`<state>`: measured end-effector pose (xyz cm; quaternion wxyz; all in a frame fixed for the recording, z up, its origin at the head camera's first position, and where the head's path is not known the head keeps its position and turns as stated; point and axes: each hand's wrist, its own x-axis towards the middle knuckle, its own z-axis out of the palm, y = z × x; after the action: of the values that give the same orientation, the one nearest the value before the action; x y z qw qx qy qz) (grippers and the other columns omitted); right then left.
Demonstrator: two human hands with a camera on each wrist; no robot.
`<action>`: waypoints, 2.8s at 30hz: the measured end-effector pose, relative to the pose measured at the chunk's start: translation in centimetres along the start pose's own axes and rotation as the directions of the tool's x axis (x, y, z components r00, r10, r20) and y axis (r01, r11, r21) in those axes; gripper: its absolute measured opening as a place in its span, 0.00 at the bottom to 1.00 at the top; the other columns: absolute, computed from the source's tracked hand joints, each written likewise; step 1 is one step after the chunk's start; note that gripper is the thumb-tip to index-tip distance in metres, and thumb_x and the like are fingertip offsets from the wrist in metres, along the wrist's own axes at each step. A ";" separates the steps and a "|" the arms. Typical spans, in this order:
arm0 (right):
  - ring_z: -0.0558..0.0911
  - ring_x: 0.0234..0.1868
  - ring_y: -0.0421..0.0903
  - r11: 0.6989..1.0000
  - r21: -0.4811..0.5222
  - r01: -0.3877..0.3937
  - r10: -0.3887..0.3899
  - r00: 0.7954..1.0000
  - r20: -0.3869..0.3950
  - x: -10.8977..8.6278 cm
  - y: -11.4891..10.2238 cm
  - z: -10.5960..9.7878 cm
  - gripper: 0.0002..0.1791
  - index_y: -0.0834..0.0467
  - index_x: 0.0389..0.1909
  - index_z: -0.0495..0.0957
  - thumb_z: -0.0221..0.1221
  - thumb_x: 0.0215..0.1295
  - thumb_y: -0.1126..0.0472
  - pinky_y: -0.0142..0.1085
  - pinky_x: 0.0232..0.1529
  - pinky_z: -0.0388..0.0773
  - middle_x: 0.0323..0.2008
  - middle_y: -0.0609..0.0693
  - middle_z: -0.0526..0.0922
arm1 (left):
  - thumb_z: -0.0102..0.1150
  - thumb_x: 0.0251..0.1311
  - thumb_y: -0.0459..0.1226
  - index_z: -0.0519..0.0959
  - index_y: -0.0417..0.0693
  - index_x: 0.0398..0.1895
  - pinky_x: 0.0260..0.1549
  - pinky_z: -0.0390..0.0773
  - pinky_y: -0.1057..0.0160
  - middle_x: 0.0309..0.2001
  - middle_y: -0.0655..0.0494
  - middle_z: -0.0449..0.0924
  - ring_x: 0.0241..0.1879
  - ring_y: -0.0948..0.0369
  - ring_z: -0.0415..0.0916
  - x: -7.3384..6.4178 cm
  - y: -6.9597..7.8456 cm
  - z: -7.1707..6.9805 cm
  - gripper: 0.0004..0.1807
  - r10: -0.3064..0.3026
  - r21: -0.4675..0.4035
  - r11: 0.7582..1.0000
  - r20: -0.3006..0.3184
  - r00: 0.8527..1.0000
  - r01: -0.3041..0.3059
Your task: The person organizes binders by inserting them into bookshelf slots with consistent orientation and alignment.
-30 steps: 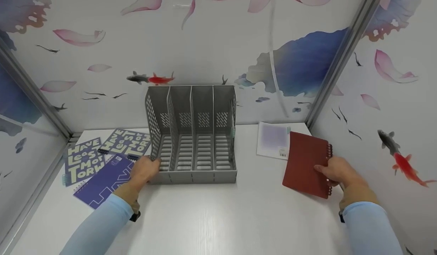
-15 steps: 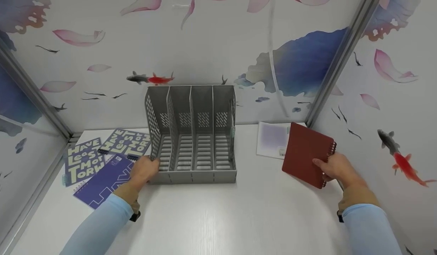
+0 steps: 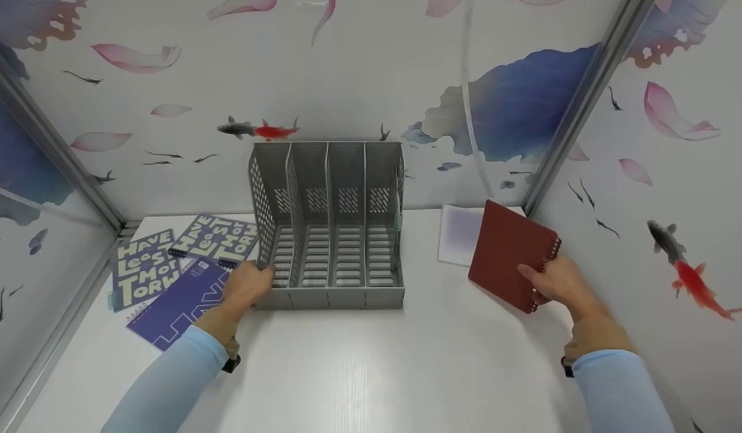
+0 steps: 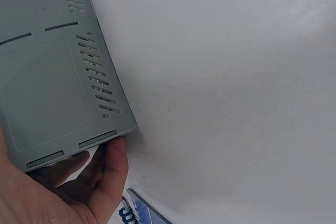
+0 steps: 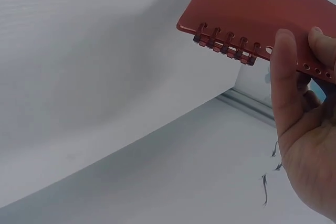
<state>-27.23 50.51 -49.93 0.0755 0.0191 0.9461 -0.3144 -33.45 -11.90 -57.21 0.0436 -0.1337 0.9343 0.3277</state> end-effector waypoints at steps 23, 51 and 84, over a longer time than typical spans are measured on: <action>0.81 0.21 0.44 0.994 -0.037 0.100 -0.101 0.995 -0.017 0.6 -5.7 1.1 0.39 0.80 0.65 0.67 0.61 0.85 0.44 0.36 0.25 0.78 0.35 0.64 0.88 | 0.54 0.77 0.64 0.77 0.36 0.75 0.65 0.83 0.37 0.68 0.34 0.86 0.68 0.35 0.85 0.2 -0.1 0.0 0.43 -0.031 -0.003 1.000 0.027 0.999 0.031; 0.83 0.21 0.43 0.956 0.114 0.272 -0.281 0.957 0.071 -0.5 -11.7 1.5 0.28 0.72 0.68 0.70 0.67 0.81 0.58 0.38 0.25 0.83 0.47 0.68 0.90 | 0.62 0.72 0.61 0.78 0.36 0.76 0.62 0.85 0.38 0.67 0.35 0.87 0.66 0.37 0.87 0.4 0.4 0.1 0.43 -0.019 -0.025 0.999 0.020 1.000 0.020; 0.88 0.23 0.39 0.924 0.205 0.322 -0.356 0.921 0.156 0.6 -19.6 5.8 0.16 0.73 0.62 0.73 0.57 0.84 0.65 0.33 0.21 0.78 0.36 0.67 0.92 | 0.66 0.70 0.59 0.82 0.38 0.69 0.54 0.87 0.41 0.61 0.38 0.91 0.59 0.41 0.90 1.7 -0.7 0.7 0.38 -0.016 0.006 1.000 0.038 0.999 0.016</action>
<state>-28.70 31.32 -43.02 0.1079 -0.1690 0.8920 -0.4052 -34.90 -12.34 -58.46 0.0641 -0.1348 0.9331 0.3272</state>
